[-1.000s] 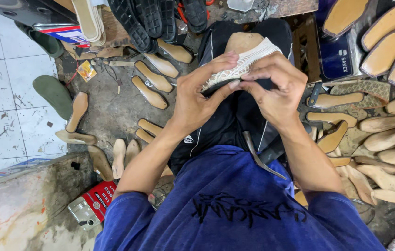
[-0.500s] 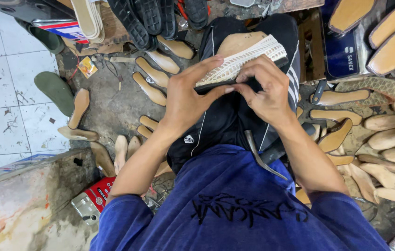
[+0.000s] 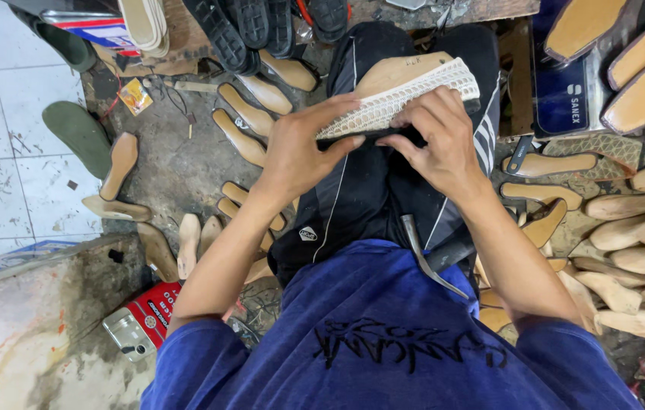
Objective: The person attaches a black rubber sole to a white woven shoe upper. They align the sole, press it into place, and use a curved metal tool to tap and secure the edges around the perimeter. The person flips the shoe to inspect the bond and continues tapping along the sides.
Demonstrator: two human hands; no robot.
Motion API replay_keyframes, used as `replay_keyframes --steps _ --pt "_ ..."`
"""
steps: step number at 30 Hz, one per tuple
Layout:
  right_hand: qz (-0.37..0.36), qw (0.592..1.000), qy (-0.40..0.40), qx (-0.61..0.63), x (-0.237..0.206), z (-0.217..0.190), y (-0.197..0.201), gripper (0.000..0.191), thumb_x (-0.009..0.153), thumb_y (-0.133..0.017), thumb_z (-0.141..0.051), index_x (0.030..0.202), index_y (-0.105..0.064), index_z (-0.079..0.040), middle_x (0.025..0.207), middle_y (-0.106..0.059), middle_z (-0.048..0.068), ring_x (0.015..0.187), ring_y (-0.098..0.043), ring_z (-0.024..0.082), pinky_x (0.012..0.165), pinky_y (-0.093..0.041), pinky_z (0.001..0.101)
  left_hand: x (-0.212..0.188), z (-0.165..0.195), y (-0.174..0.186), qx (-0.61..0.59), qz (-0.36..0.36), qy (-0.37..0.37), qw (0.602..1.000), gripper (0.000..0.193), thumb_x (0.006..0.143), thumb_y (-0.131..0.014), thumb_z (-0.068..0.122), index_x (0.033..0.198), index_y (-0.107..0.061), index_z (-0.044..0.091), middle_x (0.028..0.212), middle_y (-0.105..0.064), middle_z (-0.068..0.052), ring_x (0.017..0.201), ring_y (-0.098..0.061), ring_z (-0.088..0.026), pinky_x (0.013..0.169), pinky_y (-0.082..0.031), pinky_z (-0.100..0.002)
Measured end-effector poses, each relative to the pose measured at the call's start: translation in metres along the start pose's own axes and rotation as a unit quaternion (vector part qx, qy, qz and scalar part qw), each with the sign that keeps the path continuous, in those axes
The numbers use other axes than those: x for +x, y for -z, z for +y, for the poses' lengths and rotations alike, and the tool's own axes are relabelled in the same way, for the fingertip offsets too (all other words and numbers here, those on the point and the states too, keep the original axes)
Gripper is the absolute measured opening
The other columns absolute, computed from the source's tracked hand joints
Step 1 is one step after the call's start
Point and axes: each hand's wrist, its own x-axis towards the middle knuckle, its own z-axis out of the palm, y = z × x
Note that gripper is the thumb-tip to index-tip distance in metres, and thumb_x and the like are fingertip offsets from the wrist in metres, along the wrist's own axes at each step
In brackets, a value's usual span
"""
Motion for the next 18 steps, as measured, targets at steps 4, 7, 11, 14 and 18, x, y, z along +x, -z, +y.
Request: replay_keyframes --steps 4,7,11,14,18 --pt "-0.042 0.999 -0.028 0.022 -0.004 0.005 -0.003 0.032 0.075 -0.091 -0.007 0.092 -0.064 -0.004 0.091 -0.063 0.007 0.093 -0.059 0.029 0.084 -0.042 0.0398 0.003 0.001 -0.010 0.105 0.024 -0.088 0.990 0.052 0.079 -0.087 0.027 0.122 -0.071 0.003 0.129 -0.070 -0.014 0.120 -0.067 -0.031 0.092 -0.056 -0.040" --pt "-0.035 0.998 -0.040 0.034 -0.005 0.008 -0.005 0.031 0.075 -0.090 -0.004 0.091 -0.064 -0.004 0.092 -0.064 0.007 0.092 -0.060 0.028 0.084 -0.043 0.0393 0.006 -0.003 -0.017 0.102 0.033 -0.087 0.990 0.045 0.087 -0.086 0.029 0.123 -0.071 0.005 0.128 -0.071 -0.011 0.123 -0.068 -0.028 0.096 -0.057 -0.040" --pt "-0.013 0.996 -0.059 0.058 -0.004 0.008 -0.009 0.030 0.074 -0.090 -0.004 0.090 -0.065 -0.004 0.091 -0.066 0.005 0.090 -0.062 0.027 0.083 -0.046 0.0386 0.006 -0.010 -0.022 0.107 0.046 -0.084 0.990 0.042 0.088 -0.085 0.029 0.121 -0.073 0.007 0.128 -0.072 -0.011 0.122 -0.068 -0.028 0.096 -0.057 -0.041" --pt "-0.001 0.996 -0.057 0.068 -0.001 0.005 -0.009 0.030 0.075 -0.090 -0.003 0.092 -0.066 -0.004 0.093 -0.066 0.006 0.092 -0.062 0.027 0.085 -0.047 0.0392 0.006 -0.013 -0.023 0.110 0.049 -0.086 0.989 0.040 0.089 -0.085 0.028 0.121 -0.073 0.008 0.128 -0.072 -0.012 0.121 -0.069 -0.028 0.095 -0.058 -0.041" --pt "0.001 0.999 -0.023 0.031 -0.002 0.006 0.008 0.049 0.072 -0.095 -0.014 0.108 -0.064 -0.002 0.108 -0.061 0.011 0.104 -0.058 0.033 0.091 -0.046 0.0426 0.001 -0.013 -0.029 0.128 0.043 -0.089 0.987 0.044 0.089 -0.083 0.026 0.126 -0.068 0.008 0.132 -0.069 -0.013 0.124 -0.066 -0.030 0.098 -0.054 -0.041"
